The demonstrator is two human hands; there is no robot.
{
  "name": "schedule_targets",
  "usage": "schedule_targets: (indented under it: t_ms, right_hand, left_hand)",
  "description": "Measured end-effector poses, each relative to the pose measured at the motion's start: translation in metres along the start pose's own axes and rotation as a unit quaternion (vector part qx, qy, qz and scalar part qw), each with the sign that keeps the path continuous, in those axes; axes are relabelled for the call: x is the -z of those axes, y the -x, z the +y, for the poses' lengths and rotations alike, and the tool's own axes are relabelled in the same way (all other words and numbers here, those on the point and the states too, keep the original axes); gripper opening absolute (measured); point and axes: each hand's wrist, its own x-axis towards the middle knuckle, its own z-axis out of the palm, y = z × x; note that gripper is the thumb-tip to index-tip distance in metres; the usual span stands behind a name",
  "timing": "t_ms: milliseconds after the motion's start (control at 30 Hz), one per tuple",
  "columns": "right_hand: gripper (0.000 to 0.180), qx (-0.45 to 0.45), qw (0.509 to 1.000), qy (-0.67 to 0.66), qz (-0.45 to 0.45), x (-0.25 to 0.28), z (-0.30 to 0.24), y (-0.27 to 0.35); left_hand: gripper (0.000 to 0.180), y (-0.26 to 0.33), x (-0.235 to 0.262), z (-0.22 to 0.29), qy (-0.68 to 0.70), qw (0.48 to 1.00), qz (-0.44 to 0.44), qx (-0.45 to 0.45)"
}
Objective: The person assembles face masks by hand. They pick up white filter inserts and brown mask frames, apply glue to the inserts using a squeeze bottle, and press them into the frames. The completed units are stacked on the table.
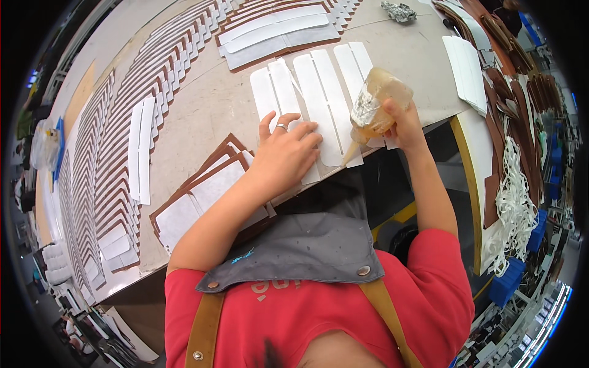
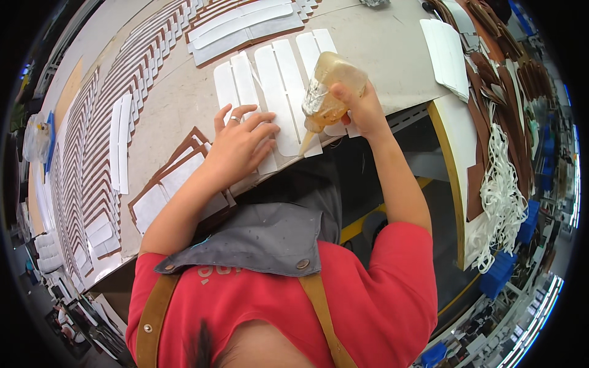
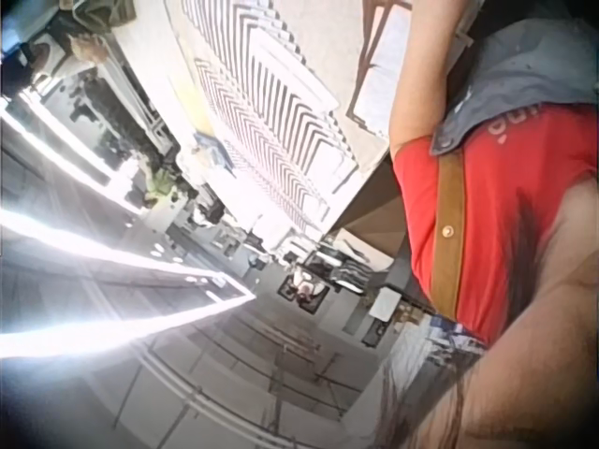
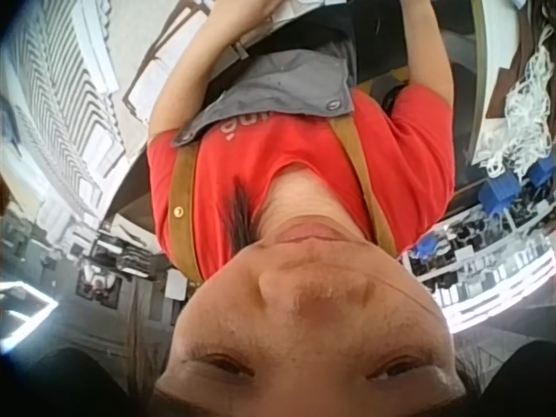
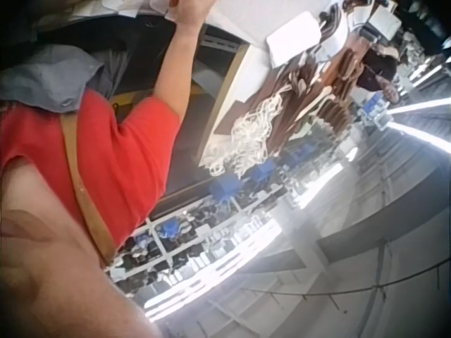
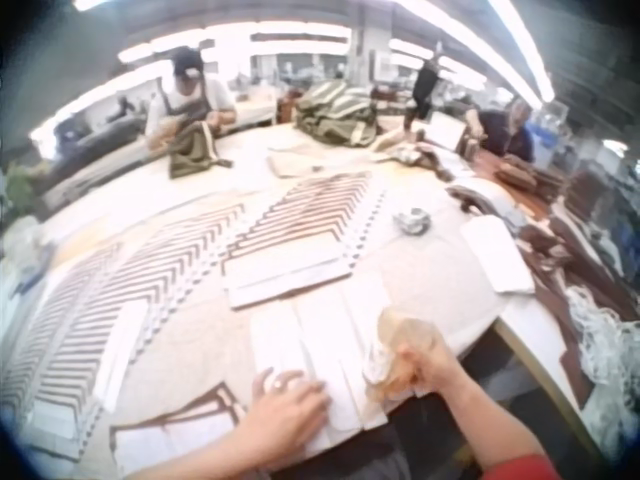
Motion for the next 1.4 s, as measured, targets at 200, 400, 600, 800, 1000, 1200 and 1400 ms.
schedule_targets:
  t_ms: [200, 400, 600, 800, 1000, 1200, 1400]
  right_hand:
    - [0.046, 0.115, 0.991, -0.053, 0.041, 0.012, -0.011, -0.053]
    - [0.041, 0.225, 0.972, 0.057, 0.044, -0.003, -0.019, -0.120]
    - [0.040, 0.212, 0.974, 0.060, 0.059, -0.009, -0.009, -0.142]
    - [0.039, 0.204, 0.976, 0.054, 0.054, -0.010, -0.009, -0.135]
    - [0.041, 0.133, 0.988, 0.078, 0.014, -0.002, -0.017, -0.101]
    - [0.046, 0.069, 0.995, 0.074, -0.010, 0.007, -0.015, -0.053]
    - [0.053, 0.111, 0.982, 0.117, -0.098, 0.007, -0.025, -0.006]
  left_hand:
    - [0.017, 0.000, -0.001, -0.002, -0.004, 1.000, 0.000, 0.000]
    - [0.016, -0.001, -0.003, -0.004, 0.005, 1.000, 0.001, 0.001]
    - [0.015, -0.001, -0.004, -0.004, 0.011, 1.000, 0.015, 0.002]
    - [0.014, -0.001, -0.003, -0.004, 0.012, 1.000, 0.018, 0.001]
    - [0.014, -0.001, -0.004, -0.004, 0.011, 1.000, 0.022, 0.002]
    - [0.014, -0.002, -0.002, -0.003, 0.007, 1.000, 0.028, -0.005]
    - [0.015, -0.002, -0.004, -0.003, -0.002, 0.999, 0.032, -0.003]
